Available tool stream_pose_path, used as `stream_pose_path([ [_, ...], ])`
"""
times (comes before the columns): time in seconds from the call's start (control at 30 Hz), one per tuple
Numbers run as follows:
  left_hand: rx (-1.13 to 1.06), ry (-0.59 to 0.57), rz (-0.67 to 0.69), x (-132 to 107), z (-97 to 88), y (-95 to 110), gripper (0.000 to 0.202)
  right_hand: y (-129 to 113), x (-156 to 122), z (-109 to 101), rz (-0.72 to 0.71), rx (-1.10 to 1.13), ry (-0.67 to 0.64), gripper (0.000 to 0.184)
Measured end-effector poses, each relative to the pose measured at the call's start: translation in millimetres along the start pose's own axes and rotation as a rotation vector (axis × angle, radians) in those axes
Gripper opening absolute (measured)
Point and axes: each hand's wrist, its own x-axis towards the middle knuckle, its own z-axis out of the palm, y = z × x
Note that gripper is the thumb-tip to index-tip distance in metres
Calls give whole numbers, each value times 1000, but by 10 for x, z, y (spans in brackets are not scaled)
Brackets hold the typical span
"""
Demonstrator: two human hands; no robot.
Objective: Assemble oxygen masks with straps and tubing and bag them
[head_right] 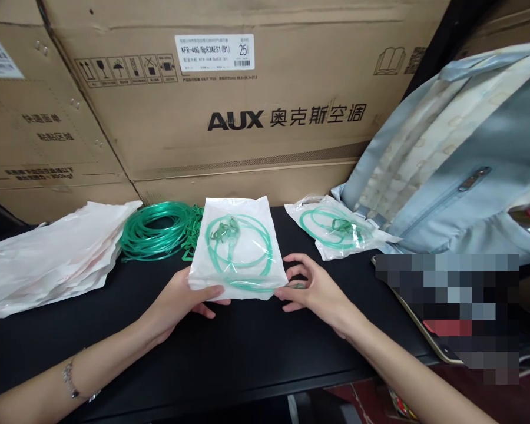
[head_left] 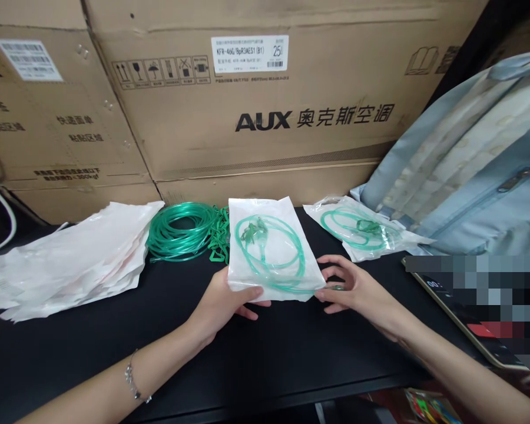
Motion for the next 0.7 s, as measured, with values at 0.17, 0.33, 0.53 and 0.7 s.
stream_pose_path([
  [0.17, -66, -6, -2, -8, 39, 10, 41, 87, 48, 120, 10, 114, 73, 65],
  [0.33, -87, -48, 6, -37, 139, 13, 44, 107, 88, 170, -28, 253, 107, 49],
  [0.53, -14, -172, 62, -24, 235, -14, 55, 67, 125, 245, -96, 478, -12, 24],
  [0.7, 258, -529, 48, -229, -29, 285, 68, -203, 277, -36, -204, 386, 79, 17],
])
